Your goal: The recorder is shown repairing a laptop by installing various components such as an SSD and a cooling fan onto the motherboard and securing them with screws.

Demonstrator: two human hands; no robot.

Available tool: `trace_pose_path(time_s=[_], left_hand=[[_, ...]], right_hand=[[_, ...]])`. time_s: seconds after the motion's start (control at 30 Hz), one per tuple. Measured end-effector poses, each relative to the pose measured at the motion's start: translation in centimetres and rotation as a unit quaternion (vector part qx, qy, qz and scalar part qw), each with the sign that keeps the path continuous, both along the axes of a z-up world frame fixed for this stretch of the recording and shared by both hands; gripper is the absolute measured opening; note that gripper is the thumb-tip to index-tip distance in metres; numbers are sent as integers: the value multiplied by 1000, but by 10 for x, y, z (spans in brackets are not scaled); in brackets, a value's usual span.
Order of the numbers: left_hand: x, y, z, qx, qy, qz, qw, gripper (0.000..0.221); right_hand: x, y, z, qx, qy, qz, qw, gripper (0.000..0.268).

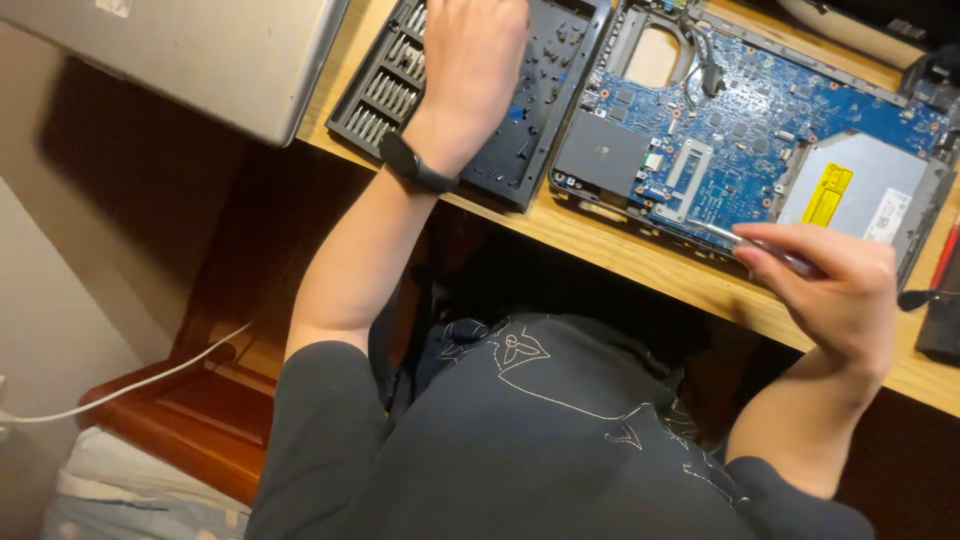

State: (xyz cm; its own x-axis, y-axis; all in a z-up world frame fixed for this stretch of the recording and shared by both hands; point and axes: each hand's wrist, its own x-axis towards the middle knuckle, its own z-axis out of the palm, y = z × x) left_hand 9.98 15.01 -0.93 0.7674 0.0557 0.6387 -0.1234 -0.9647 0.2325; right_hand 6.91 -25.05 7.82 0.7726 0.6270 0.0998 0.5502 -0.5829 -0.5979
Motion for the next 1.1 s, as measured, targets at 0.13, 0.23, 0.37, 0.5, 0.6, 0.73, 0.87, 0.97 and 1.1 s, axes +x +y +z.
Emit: trace_pose_path(time_s=[0.13,0.23,0.37,0.5,0.6,0.73,0.87,0.97,1.1], left_hand=[[6,-1,3,44,-24,32,998,8],[6,-2,4,29,-37,19,999,9],[18,-4,-8,36,-11,32,999,7],[21,-3,-6,26,9,40,999,6],[17,-1,-2,-20,-4,-2,1000,7],[5,-13,24,-396,61,-186,897,12],[-26,-28,45,-684,157,-307,643,18],[-38,-40,46,-762,200,-361,499,22],[-47,-50,51,-765,215,-395,461,29]], right_hand=[[-13,-29,-21,69,22,-79,994,15],[-16,-42,-29,90,29,-95,991,14],[-18,-53,-31,89,27,-113,989,15],[-19,-57,-33,86,23,-114,989,15],[-20,-59,-36,107,20,-109,988,13],[-20,-62,-40,146,17,-125,981,10],[-19,-59,-41,150,11,-120,981,11],[-19,-55,-42,168,19,-109,980,11],[-20,-54,-43,176,30,-105,978,12]])
